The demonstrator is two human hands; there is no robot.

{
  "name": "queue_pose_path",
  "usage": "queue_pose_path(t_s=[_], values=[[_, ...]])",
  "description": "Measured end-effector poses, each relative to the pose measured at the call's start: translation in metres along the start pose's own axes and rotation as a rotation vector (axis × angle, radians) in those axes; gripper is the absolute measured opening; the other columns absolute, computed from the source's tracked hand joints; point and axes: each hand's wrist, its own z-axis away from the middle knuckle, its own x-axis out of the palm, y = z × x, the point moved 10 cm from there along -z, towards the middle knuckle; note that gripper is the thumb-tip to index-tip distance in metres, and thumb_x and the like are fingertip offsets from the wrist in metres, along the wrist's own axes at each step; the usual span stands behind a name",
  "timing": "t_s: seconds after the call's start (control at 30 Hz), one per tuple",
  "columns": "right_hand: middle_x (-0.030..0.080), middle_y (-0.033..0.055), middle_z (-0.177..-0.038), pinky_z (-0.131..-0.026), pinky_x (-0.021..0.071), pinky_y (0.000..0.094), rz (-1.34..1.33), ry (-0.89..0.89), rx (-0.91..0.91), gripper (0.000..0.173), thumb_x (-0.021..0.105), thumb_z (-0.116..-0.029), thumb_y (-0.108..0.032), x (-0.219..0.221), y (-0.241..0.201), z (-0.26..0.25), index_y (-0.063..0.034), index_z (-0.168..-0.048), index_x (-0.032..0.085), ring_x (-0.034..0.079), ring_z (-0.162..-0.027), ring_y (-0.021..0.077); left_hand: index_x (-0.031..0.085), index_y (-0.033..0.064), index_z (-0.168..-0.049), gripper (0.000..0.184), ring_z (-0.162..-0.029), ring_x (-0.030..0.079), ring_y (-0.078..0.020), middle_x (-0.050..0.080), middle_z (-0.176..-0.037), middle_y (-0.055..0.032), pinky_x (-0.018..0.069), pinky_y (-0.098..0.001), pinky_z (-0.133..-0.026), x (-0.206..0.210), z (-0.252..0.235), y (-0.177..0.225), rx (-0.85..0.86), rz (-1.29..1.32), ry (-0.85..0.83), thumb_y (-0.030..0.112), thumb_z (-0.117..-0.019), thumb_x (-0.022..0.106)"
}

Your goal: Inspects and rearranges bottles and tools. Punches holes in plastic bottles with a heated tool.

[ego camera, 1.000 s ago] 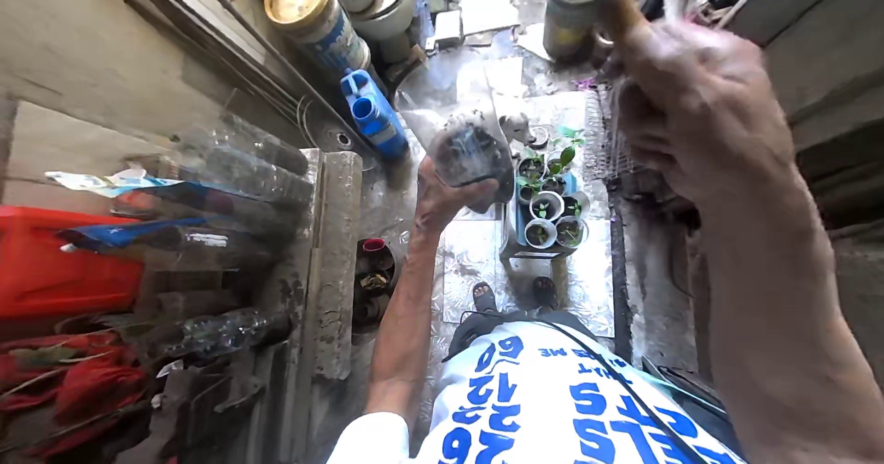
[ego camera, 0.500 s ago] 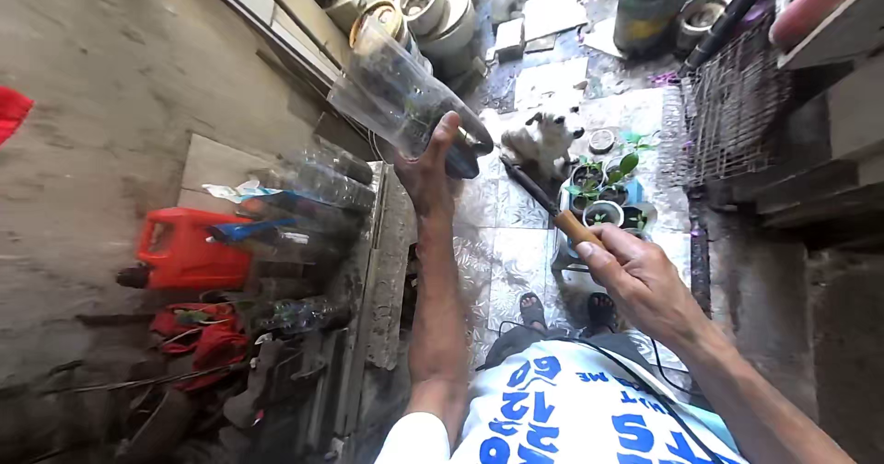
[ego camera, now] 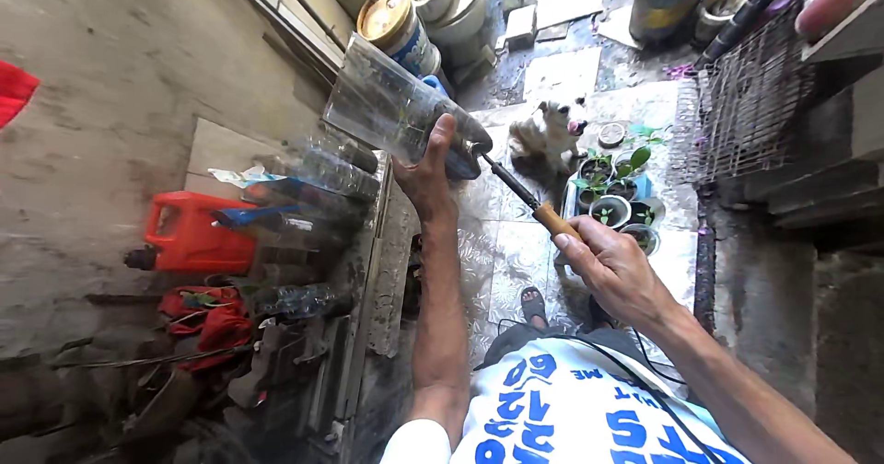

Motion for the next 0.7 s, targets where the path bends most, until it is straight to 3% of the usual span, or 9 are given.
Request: queue_pose_path(t_s=[0.17, 0.3, 0.5, 0.7], values=[[0.05, -0.0077, -0.063, -0.048, 0.0428, 0.0211, 0.054, 0.021, -0.03, 0.032, 0.046, -0.1081, -0.037, 0.007, -0.003, 0.003, -0.011, -0.109, 0.065, 0.048, -0.052, 0.0011, 0.052, -0.0011, -0.131, 0.065, -0.103, 0.07, -0.02, 0.07, -0.111, -0.0126, 0.0612, -0.0394, -0.091, -0.004, 0.006, -0.007, -0.003, -0.037, 0.001, 0.024, -0.0813, 0.086], [0.05, -0.005, -0.061, -0.046, 0.0436, 0.0248, 0.048, 0.013, -0.011, 0.029, 0.049, -0.1068, -0.032, 0.01, -0.001, 0.003, -0.0087, -0.108, 0.066, 0.049, -0.049, 0.0049, 0.048, -0.0013, -0.135, 0.072, -0.11, 0.068, -0.0162, 0.069, -0.117, -0.0099, 0.0585, -0.0365, -0.098, -0.009, 0.016, -0.003, 0.029, -0.165, -0.014, 0.028, -0.0817, 0.087], [0.048, -0.0051, -0.06, -0.045, 0.0403, 0.0237, 0.048, -0.01, 0.008, 0.027, 0.048, -0.1076, -0.031, 0.021, 0.001, 0.001, -0.0103, -0.105, 0.064, 0.046, -0.048, 0.0051, 0.05, -0.0032, -0.129, 0.073, -0.108, 0.069, -0.0142, 0.07, -0.112, -0.0088, 0.0584, -0.0342, -0.097, -0.016, 0.016, 0.003, 0.107, -0.181, -0.011, 0.025, -0.0747, 0.09], [0.046, -0.0047, -0.058, -0.044, 0.0401, 0.0258, 0.052, -0.015, 0.023, 0.028, 0.047, -0.1082, -0.033, 0.03, 0.004, -0.006, -0.0109, -0.103, 0.063, 0.045, -0.046, 0.0068, 0.047, -0.0034, -0.133, 0.083, -0.109, 0.068, -0.0128, 0.068, -0.116, -0.0096, 0.0576, -0.0323, -0.098, -0.022, 0.019, 0.0, 0.09, -0.273, 0.006, 0.03, -0.0715, 0.092]])
